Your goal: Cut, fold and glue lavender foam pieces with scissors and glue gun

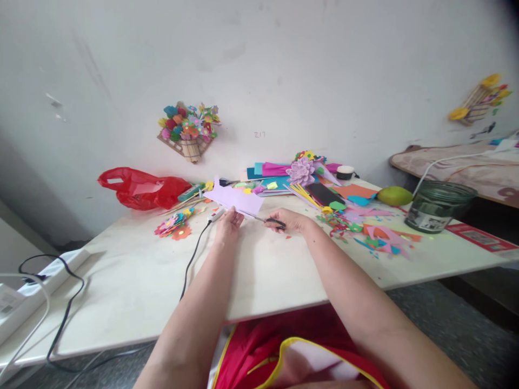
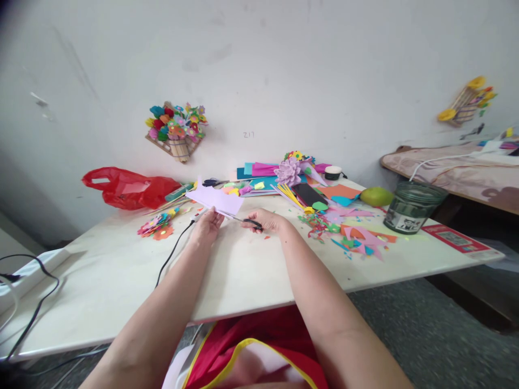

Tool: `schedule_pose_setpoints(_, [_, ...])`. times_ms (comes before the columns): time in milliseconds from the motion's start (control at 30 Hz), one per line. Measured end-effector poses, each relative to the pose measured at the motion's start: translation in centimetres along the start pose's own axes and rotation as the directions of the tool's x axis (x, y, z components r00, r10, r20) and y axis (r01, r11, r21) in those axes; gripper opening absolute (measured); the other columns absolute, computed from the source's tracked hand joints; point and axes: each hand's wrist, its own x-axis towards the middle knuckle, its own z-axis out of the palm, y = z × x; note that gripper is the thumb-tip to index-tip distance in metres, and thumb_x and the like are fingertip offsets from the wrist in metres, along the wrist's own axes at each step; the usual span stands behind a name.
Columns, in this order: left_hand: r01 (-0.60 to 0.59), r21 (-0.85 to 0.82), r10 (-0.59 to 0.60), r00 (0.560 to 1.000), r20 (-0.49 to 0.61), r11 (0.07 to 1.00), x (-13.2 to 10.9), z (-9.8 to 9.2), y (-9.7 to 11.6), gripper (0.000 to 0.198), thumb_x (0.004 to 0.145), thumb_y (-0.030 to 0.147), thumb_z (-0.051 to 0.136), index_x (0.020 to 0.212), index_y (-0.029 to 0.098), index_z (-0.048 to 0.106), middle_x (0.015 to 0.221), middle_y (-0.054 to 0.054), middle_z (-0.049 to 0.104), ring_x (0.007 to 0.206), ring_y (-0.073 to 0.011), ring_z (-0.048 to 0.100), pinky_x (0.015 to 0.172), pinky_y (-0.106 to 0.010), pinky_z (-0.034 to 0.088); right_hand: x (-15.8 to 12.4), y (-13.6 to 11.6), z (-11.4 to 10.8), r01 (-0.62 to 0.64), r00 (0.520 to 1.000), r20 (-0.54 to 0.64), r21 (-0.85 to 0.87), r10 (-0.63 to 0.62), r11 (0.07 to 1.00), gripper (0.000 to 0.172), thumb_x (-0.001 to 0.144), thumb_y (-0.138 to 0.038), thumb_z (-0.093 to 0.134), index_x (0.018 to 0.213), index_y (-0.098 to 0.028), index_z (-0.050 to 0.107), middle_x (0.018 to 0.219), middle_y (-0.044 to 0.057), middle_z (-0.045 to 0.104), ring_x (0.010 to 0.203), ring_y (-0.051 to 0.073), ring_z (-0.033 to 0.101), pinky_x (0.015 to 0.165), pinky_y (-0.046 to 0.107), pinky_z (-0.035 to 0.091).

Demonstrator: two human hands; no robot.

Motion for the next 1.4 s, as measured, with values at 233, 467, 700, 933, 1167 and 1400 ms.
schedule_pose_setpoints(233, [-0.007,-0.016,0.007,1.0,-0.02,1.0,0.04,-0.15,0.04,0.003,0.073,0.013,0.059,0.075,0.013,0.057,0.061,0.0,0.062,0.057,-0.009,0.061,0.062,-0.022,0.051,-0.12,-0.1,-0.09,0.011,1.0,0.003,-0.013,-0.011,1.0,0.025,0.071,-0.036,0.061,0.066,-0.014,0.051,0.045,-0.006,0.05,0.033,0.003,0.038,0.034,0.016,0.029])
schedule_pose_setpoints(467, [-0.026,-0.022,0.025,0.999,-0.036,0.999,0.28,-0.44,0.14,0.007,0.071,0.015,0.061,0.072,0.015,0.055,0.061,0.001,0.062,0.056,-0.0088,0.061,0.062,-0.022,0.051,0.04,0.2,-0.2,-0.006,1.0,0.023,0.023,0.006,1.0,0.026,0.071,-0.036,0.061,0.064,-0.015,0.049,0.044,-0.006,0.05,0.032,0.003,0.038,0.032,0.016,0.028])
schedule_pose_setpoints(700, [-0.028,0.013,0.028,1.0,-0.008,1.0,0.03,-0.19,0.05,0.009,0.07,0.016,0.062,0.072,0.015,0.054,0.061,0.001,0.061,0.058,-0.0095,0.061,0.062,-0.022,0.051,-0.09,-0.04,-0.02,-0.017,1.0,0.017,0.042,0.017,0.999,0.024,0.072,-0.035,0.061,0.066,-0.015,0.049,0.045,-0.006,0.051,0.032,0.003,0.039,0.032,0.015,0.029])
schedule_pose_setpoints(933, [-0.031,0.035,0.031,0.999,0.019,0.999,0.08,-0.25,-0.21,0.008,0.07,0.017,0.062,0.073,0.014,0.054,0.061,0.0,0.062,0.057,-0.0096,0.061,0.062,-0.022,0.051,0.13,0.12,-0.03,-0.018,1.0,0.007,0.041,0.018,0.999,0.026,0.071,-0.038,0.061,0.067,-0.015,0.05,0.045,-0.006,0.05,0.032,0.003,0.039,0.032,0.015,0.028])
schedule_pose_setpoints(1167, [-0.017,0.028,0.016,1.0,0.005,0.999,0.15,-0.22,-0.21,0.011,0.069,0.016,0.064,0.075,0.014,0.055,0.063,0.0,0.062,0.057,-0.0106,0.061,0.061,-0.023,0.051,0.21,0.27,0.01,0.014,1.0,-0.016,0.033,-0.013,0.999,0.026,0.07,-0.038,0.062,0.067,-0.015,0.05,0.044,-0.006,0.049,0.032,0.003,0.037,0.033,0.015,0.028])
schedule_pose_setpoints(1400, [-0.031,0.015,0.031,1.0,0.004,0.999,0.0,-0.13,-0.18,0.007,0.07,0.015,0.062,0.071,0.014,0.055,0.061,0.0,0.062,0.056,-0.0102,0.061,0.061,-0.023,0.051,-0.1,0.0,-0.04,0.034,0.999,-0.031,-0.013,-0.034,0.999,0.027,0.07,-0.038,0.062,0.068,-0.014,0.051,0.045,-0.006,0.049,0.033,0.003,0.037,0.034,0.016,0.028])
